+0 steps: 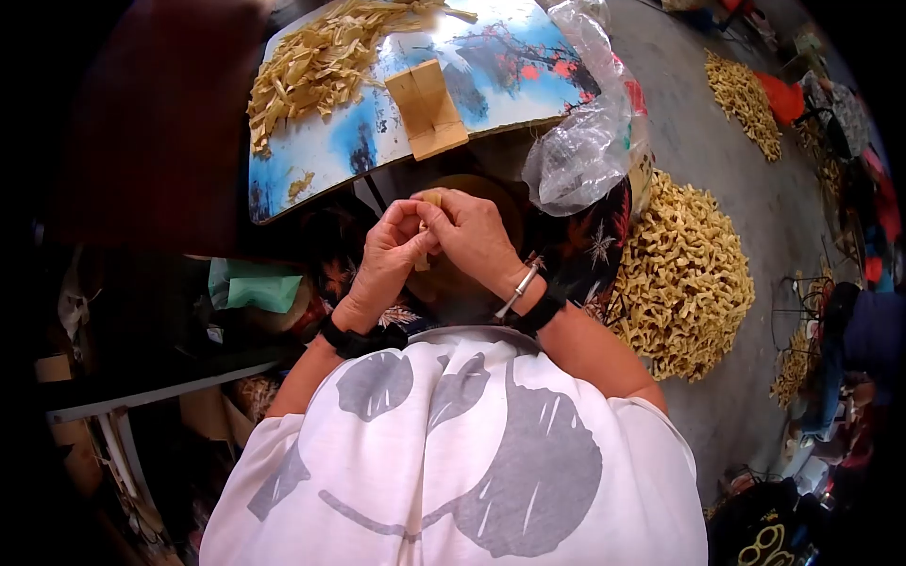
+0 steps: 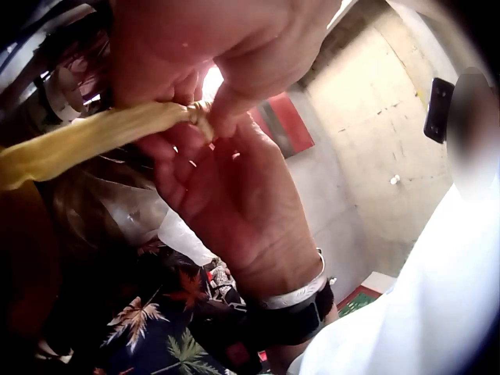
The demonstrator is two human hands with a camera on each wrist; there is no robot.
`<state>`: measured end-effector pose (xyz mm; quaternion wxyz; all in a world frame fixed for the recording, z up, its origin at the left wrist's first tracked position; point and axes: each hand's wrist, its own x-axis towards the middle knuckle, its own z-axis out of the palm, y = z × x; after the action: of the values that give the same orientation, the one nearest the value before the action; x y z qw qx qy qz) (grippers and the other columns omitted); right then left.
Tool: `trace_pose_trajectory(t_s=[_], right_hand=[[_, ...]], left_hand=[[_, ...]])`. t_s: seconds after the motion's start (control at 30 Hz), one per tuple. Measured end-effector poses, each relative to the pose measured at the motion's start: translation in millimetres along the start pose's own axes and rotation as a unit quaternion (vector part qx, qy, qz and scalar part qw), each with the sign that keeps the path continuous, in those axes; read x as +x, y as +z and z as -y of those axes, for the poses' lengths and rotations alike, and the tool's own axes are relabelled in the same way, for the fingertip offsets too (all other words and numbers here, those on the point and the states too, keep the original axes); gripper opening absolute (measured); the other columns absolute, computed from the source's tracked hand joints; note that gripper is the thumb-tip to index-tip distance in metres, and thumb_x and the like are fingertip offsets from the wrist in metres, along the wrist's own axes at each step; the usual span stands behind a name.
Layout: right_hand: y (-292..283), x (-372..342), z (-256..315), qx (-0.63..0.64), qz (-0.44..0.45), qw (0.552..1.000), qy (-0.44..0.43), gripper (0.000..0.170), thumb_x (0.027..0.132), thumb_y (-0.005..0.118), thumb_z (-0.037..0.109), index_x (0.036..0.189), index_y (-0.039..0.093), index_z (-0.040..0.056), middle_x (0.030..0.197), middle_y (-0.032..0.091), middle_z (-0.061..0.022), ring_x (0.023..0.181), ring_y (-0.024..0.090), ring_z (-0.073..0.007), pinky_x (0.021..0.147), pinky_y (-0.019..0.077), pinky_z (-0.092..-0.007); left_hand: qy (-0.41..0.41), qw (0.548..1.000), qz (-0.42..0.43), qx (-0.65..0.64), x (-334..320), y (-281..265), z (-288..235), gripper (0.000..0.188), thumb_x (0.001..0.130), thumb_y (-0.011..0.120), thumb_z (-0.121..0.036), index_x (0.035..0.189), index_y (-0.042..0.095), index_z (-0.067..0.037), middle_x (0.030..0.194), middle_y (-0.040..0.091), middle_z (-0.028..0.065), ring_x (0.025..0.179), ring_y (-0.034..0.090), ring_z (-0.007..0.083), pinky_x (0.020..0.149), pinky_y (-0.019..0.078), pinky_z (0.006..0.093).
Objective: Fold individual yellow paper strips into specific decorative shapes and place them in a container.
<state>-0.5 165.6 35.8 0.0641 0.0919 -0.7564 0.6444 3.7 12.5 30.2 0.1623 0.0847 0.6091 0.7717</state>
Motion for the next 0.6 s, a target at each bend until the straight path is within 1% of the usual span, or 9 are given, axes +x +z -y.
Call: trace_pose_trajectory(t_s=[0.03,0.13,0.17,0.23,0.27,0.37,0.43,0.53,0.6], right_hand=[[-1,1,3,-0.022,0.001,0.999,0.042,0.024,0.094,0.061,0.022,0.095,0.069,-0.0003,0.080,0.069,-0.0159,0.070,0.068,-0.0314,0.060,0.0514,-0.0360],[1,0,1,-0.092,-0.032,0.995,0.011,0.023,0.094,0.060,0.021,0.092,0.067,-0.0008,0.077,0.067,-0.0178,0.070,0.066,-0.0340,0.060,0.0511,-0.0361],[1,0,0,-0.130,-0.031,0.991,-0.010,0.023,0.095,0.059,0.021,0.092,0.067,-0.0008,0.077,0.066,-0.0185,0.070,0.066,-0.0350,0.060,0.0509,-0.0364],[1,-1,-4,-0.205,-0.029,0.977,-0.053,0.023,0.095,0.059,0.021,0.092,0.065,-0.0008,0.076,0.065,-0.0199,0.070,0.064,-0.0371,0.060,0.0507,-0.0369],[-1,0,-4,-0.161,-0.008,0.987,-0.023,0.021,0.095,0.060,0.021,0.092,0.065,0.0002,0.074,0.064,-0.0174,0.067,0.064,-0.0341,0.059,0.0504,-0.0356],[-6,0,1,0.016,0.063,0.994,0.087,0.017,0.093,0.064,0.021,0.094,0.063,0.0034,0.069,0.063,-0.0086,0.061,0.063,-0.0229,0.056,0.0488,-0.0303],[-5,-2,7,0.194,0.120,0.957,0.181,0.015,0.092,0.067,0.019,0.096,0.062,0.0059,0.069,0.060,-0.0007,0.059,0.059,-0.0119,0.054,0.0467,-0.0249],[-9,-1,-3,0.205,0.119,0.954,0.185,0.014,0.090,0.070,0.016,0.093,0.060,0.0073,0.073,0.056,0.0052,0.063,0.052,-0.0023,0.053,0.0427,-0.0181],[-17,1,-3,0.167,0.121,0.963,0.176,0.012,0.092,0.068,0.017,0.093,0.057,0.0100,0.073,0.054,0.0057,0.060,0.048,-0.0018,0.053,0.0383,-0.0170]], left_hand=[[-0.003,1.000,0.011,-0.029,0,1,2,0.025,0.096,0.060,-0.006,0.121,0.056,-0.002,0.101,0.065,0.0023,0.087,0.061,0.0091,0.077,0.0499,0.0212],[-0.077,0.990,-0.051,-0.109,-6,-2,-5,0.020,0.096,0.060,-0.006,0.116,0.057,-0.003,0.099,0.065,0.0020,0.080,0.057,0.0065,0.070,0.0471,0.0178],[-0.077,0.991,-0.050,-0.101,-5,-8,0,0.015,0.096,0.060,-0.006,0.111,0.058,-0.005,0.093,0.062,0.0003,0.071,0.052,0.0041,0.062,0.0434,0.0166],[-0.050,0.998,-0.047,-0.001,-6,-11,7,0.012,0.096,0.061,-0.007,0.107,0.058,-0.005,0.089,0.060,-0.0009,0.066,0.049,0.0034,0.057,0.0402,0.0168],[-0.036,0.997,-0.045,0.050,-6,-12,8,0.011,0.096,0.061,-0.007,0.106,0.059,-0.005,0.086,0.059,-0.0015,0.063,0.047,0.0031,0.054,0.0386,0.0170],[-0.009,0.996,-0.082,0.042,-5,-8,5,0.008,0.094,0.064,-0.009,0.099,0.059,-0.007,0.080,0.056,-0.0051,0.068,0.048,0.0010,0.057,0.0403,0.0166],[-0.009,0.995,-0.094,-0.027,-3,-7,7,0.007,0.094,0.064,-0.010,0.098,0.059,-0.006,0.078,0.055,-0.0057,0.066,0.047,0.0009,0.056,0.0389,0.0165],[-0.045,0.988,-0.065,-0.133,-8,-18,8,0.007,0.095,0.063,-0.010,0.099,0.061,-0.005,0.076,0.054,-0.0040,0.060,0.043,0.0023,0.052,0.0338,0.0169],[-0.075,0.984,-0.041,-0.158,-14,-24,7,0.008,0.095,0.063,-0.011,0.100,0.063,-0.004,0.075,0.054,-0.0034,0.057,0.041,0.0026,0.050,0.0312,0.0172]])
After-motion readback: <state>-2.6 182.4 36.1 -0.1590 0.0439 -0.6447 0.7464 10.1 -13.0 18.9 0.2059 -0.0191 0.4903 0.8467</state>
